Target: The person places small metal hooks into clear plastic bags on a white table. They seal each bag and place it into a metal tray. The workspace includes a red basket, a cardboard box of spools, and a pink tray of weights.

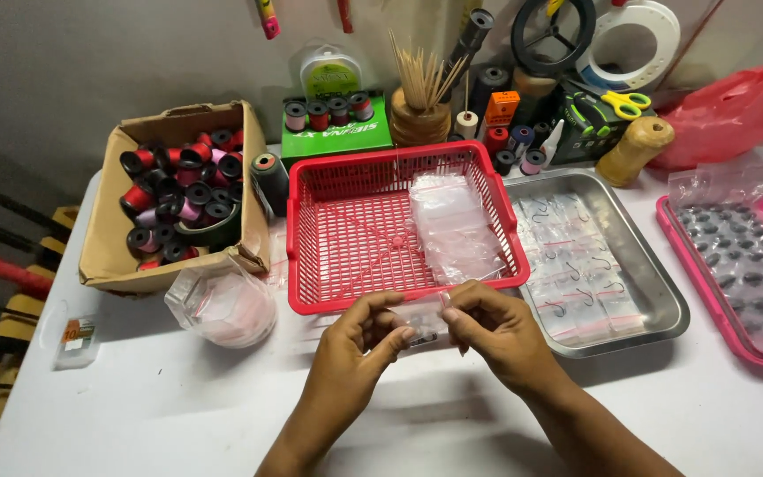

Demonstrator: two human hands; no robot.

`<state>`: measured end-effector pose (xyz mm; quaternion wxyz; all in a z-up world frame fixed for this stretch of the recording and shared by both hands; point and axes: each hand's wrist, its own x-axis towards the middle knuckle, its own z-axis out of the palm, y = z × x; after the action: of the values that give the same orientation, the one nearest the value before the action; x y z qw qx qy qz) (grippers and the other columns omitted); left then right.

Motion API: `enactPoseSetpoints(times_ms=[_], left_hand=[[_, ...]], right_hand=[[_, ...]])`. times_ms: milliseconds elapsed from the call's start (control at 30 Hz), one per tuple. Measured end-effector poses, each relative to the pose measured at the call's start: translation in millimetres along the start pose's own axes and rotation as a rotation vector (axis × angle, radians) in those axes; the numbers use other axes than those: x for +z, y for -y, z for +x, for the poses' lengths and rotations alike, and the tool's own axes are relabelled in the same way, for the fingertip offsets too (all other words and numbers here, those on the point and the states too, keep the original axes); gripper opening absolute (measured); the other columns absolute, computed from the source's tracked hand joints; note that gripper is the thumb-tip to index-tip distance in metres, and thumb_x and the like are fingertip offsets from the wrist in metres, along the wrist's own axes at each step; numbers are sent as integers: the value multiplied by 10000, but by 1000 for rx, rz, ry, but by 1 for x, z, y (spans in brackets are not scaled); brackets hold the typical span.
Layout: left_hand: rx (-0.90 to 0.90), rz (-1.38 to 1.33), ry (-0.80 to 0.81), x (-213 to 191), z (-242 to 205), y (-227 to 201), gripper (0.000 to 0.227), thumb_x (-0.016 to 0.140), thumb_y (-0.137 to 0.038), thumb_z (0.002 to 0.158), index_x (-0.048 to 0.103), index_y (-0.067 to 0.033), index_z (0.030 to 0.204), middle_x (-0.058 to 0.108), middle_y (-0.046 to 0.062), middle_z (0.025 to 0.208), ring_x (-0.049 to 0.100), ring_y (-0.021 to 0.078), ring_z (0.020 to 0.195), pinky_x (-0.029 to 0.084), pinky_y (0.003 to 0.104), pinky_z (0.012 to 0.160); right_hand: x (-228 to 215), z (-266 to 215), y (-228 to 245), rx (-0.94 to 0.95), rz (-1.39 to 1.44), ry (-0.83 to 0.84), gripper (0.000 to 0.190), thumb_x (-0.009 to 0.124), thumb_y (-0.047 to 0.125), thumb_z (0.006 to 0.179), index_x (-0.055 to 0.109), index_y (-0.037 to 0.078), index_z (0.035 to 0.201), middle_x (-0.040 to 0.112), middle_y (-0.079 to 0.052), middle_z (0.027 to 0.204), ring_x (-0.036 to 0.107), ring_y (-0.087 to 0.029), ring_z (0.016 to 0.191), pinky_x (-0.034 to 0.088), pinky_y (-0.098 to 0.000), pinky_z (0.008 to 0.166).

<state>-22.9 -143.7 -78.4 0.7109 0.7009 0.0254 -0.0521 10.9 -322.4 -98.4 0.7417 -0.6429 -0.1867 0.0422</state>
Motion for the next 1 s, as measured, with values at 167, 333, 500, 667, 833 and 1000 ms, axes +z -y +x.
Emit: enactPoseSetpoints(times_ms=[167,333,500,667,833,1000], left_hand=[[23,-59,4,-9,-3,11,326,653,-77,762,586,-40,1079,613,50,772,569,111,668,492,224,574],[381,236,-132,-8,-6,13,400,658,-156,757,538,-82,1132,645,49,920,632,113,759,534,218,656],[867,997,-165,4,-2,1,521,668,-353,779,489,-57,1168,553,83,1114,518,240,1045,365,373,887],[883,861,-98,6,2,5,302,634,-198,807,557,-55,1061,611,77,975,563,243,875,382,355,750],[902,817,-93,4,2,12,275,581,-197,836,558,-42,1062,623,75,982,582,239,885,395,367,752],[873,789,-19,-1,3,15,296,592,-176,816,561,-50,1082,609,66,976,580,228,869,399,342,714]], right_hand=[[2,0,-2,-3,-12,15,56,628,53,786,640,23,741,565,-86,747,514,-126,514,448,-212,436],[2,2,-5,2,2,10,45,643,46,773,660,22,739,559,-86,735,504,-112,520,438,-201,433],[9,1,-3,-48,-131,10,45,648,42,763,649,33,719,586,-68,754,541,-126,697,441,-218,500],[16,0,0,-149,-279,20,24,639,53,760,654,58,742,631,-57,786,590,-130,736,465,-226,652],[20,-1,-5,-210,-378,69,108,554,85,807,657,53,807,611,-50,810,588,-138,732,483,-227,602],[23,0,-2,-252,-445,155,241,475,186,862,624,25,761,573,-62,808,564,-162,730,442,-268,648]])
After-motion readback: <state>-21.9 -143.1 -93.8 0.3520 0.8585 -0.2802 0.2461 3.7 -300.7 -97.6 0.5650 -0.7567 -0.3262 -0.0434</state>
